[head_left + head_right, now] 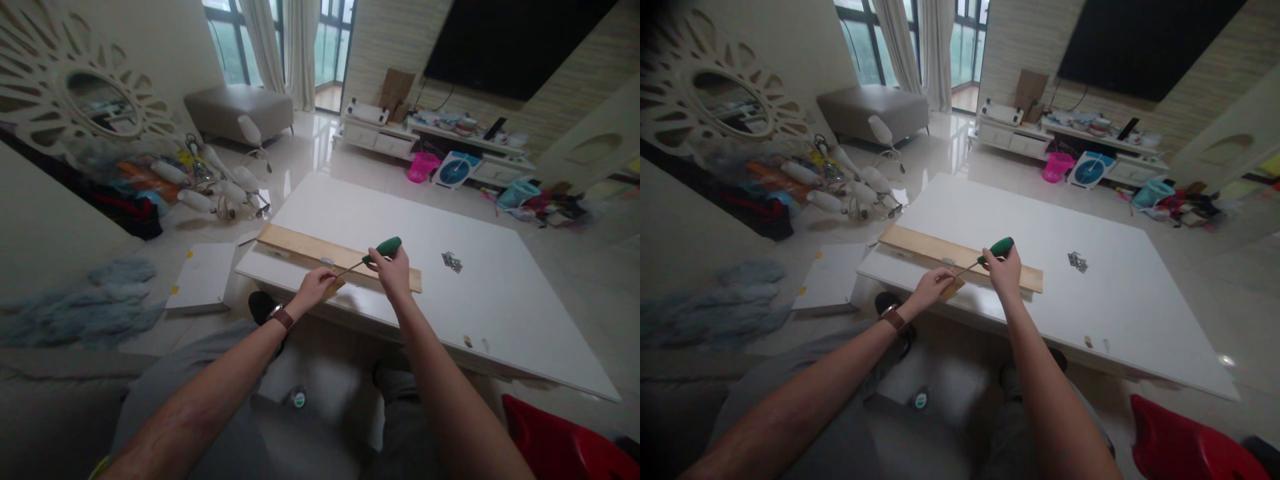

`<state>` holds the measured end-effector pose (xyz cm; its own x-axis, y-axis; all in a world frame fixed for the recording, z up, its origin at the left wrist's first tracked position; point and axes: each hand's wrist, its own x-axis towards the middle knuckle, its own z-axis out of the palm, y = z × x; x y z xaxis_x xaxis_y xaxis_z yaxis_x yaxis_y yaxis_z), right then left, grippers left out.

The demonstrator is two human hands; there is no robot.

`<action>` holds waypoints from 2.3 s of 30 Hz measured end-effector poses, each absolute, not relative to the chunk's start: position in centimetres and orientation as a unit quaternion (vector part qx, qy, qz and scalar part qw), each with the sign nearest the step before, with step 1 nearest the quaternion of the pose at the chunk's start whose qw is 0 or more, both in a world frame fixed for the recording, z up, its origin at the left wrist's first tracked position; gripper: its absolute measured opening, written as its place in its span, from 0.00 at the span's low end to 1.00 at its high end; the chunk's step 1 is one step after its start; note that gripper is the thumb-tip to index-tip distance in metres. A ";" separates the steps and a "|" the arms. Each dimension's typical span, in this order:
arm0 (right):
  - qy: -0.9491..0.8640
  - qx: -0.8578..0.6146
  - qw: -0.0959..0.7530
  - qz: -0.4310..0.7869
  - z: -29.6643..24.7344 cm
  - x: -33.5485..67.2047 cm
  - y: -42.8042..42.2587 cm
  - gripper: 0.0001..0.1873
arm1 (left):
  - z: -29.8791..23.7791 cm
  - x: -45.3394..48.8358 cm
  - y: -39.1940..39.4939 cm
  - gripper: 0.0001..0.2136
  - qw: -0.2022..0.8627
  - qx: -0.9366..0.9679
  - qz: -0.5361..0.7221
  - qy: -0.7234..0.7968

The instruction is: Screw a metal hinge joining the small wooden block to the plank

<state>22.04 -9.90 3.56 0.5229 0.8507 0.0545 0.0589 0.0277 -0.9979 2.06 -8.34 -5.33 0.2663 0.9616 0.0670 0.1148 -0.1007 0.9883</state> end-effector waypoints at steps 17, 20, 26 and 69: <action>-0.338 -0.602 0.661 0.295 5.5 23.5 -10.4 0.28 | -8.6 1.6 -8.1 0.25 0.635 0.401 0.389 0.534; -0.337 -0.600 0.664 0.293 5.7 23.6 -10.5 0.28 | -8.7 1.4 -7.8 0.34 0.652 0.372 0.422 0.508; -0.341 -0.597 0.667 0.289 5.6 23.7 -10.6 0.28 | -8.9 1.8 -6.9 0.33 0.673 0.345 0.429 0.494; -0.559 -0.569 0.571 0.193 4.6 18.9 -9.8 0.22 | -12.1 1.0 -6.4 0.18 0.705 0.174 0.549 0.413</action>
<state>18.88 -9.78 4.56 0.2998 0.8572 0.4187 0.4153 0.2779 -0.8662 1.01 -6.39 -12.15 0.0550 0.9183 -0.3920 -0.6316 0.3361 0.6987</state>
